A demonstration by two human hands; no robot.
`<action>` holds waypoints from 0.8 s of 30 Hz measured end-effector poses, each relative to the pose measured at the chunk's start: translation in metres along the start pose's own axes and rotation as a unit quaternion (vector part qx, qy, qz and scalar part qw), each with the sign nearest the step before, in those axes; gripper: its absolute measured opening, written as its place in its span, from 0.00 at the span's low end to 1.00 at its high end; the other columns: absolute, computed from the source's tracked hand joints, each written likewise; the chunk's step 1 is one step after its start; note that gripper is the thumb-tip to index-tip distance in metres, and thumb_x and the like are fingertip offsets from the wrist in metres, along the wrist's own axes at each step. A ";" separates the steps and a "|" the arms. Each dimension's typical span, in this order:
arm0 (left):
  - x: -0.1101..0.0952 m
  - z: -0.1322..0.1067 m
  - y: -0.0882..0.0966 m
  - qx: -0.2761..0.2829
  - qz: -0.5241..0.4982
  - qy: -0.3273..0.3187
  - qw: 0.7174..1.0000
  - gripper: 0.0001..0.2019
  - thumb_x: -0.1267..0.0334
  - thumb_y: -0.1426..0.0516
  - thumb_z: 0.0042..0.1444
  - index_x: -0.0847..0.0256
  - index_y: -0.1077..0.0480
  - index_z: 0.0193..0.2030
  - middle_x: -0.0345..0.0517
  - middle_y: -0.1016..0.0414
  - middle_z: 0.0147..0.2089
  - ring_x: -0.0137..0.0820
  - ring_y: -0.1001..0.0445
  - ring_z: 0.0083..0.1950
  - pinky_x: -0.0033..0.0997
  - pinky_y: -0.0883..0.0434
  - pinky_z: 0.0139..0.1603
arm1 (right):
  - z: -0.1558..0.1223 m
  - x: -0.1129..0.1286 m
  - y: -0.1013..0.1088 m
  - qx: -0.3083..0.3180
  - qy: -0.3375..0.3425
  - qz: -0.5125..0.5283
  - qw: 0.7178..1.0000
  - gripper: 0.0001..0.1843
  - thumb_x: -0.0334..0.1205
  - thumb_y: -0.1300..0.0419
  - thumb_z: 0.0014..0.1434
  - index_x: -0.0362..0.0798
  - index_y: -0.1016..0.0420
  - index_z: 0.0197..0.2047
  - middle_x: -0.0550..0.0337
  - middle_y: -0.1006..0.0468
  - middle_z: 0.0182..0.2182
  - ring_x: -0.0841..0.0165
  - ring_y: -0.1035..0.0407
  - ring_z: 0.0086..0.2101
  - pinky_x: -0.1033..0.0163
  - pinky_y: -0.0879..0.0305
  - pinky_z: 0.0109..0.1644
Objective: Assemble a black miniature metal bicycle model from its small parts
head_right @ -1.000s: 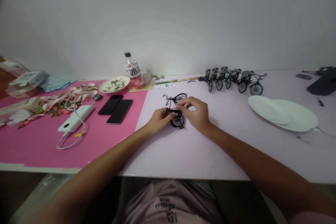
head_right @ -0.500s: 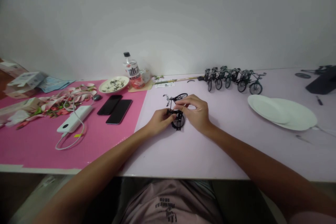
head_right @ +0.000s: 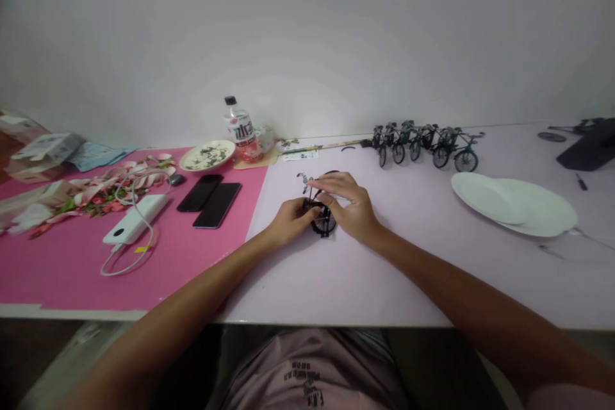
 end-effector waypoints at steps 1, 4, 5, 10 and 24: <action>0.000 0.000 0.000 0.002 0.005 -0.002 1.000 0.17 0.48 0.40 0.59 0.62 0.28 0.32 0.43 0.26 0.29 0.32 0.31 0.32 0.31 0.33 0.35 | 0.000 -0.001 0.000 -0.006 -0.006 -0.006 1.000 0.11 0.44 0.31 0.63 0.63 0.14 0.49 0.58 0.15 0.45 0.59 0.23 0.49 0.47 0.25 0.57; -0.001 -0.001 0.001 0.006 0.020 -0.008 1.000 0.18 0.47 0.41 0.60 0.63 0.27 0.33 0.44 0.25 0.29 0.33 0.30 0.33 0.32 0.32 0.35 | -0.002 -0.005 0.000 -0.031 -0.021 0.000 0.999 0.10 0.46 0.28 0.60 0.63 0.13 0.46 0.58 0.19 0.40 0.62 0.23 0.43 0.51 0.24 0.51; -0.001 -0.001 0.001 0.006 0.020 -0.008 1.000 0.18 0.48 0.41 0.60 0.63 0.27 0.33 0.44 0.25 0.30 0.33 0.29 0.33 0.32 0.32 0.36 | -0.002 -0.005 0.000 -0.038 -0.023 0.004 0.999 0.09 0.46 0.28 0.60 0.62 0.13 0.45 0.59 0.19 0.39 0.62 0.24 0.41 0.52 0.24 0.49; 0.000 0.000 0.000 0.005 0.017 -0.006 1.000 0.17 0.49 0.42 0.61 0.63 0.27 0.33 0.44 0.24 0.30 0.33 0.29 0.33 0.32 0.31 0.36 | -0.002 -0.003 -0.001 -0.041 -0.016 0.024 0.999 0.08 0.41 0.31 0.63 0.60 0.13 0.46 0.58 0.16 0.36 0.62 0.23 0.39 0.53 0.23 0.45; 0.000 0.000 0.001 0.013 0.026 -0.011 1.000 0.17 0.49 0.43 0.62 0.62 0.29 0.32 0.42 0.27 0.29 0.31 0.32 0.31 0.31 0.35 0.34 | -0.003 -0.004 -0.002 -0.036 -0.014 0.057 0.998 0.06 0.39 0.30 0.62 0.58 0.13 0.43 0.60 0.15 0.36 0.63 0.22 0.39 0.54 0.24 0.47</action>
Point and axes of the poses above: each hand's wrist, its own z-axis towards the middle knuckle, its own y-axis out of the back of the hand, x = y × z, the point moved 1 cm from there along z, towards the middle knuckle
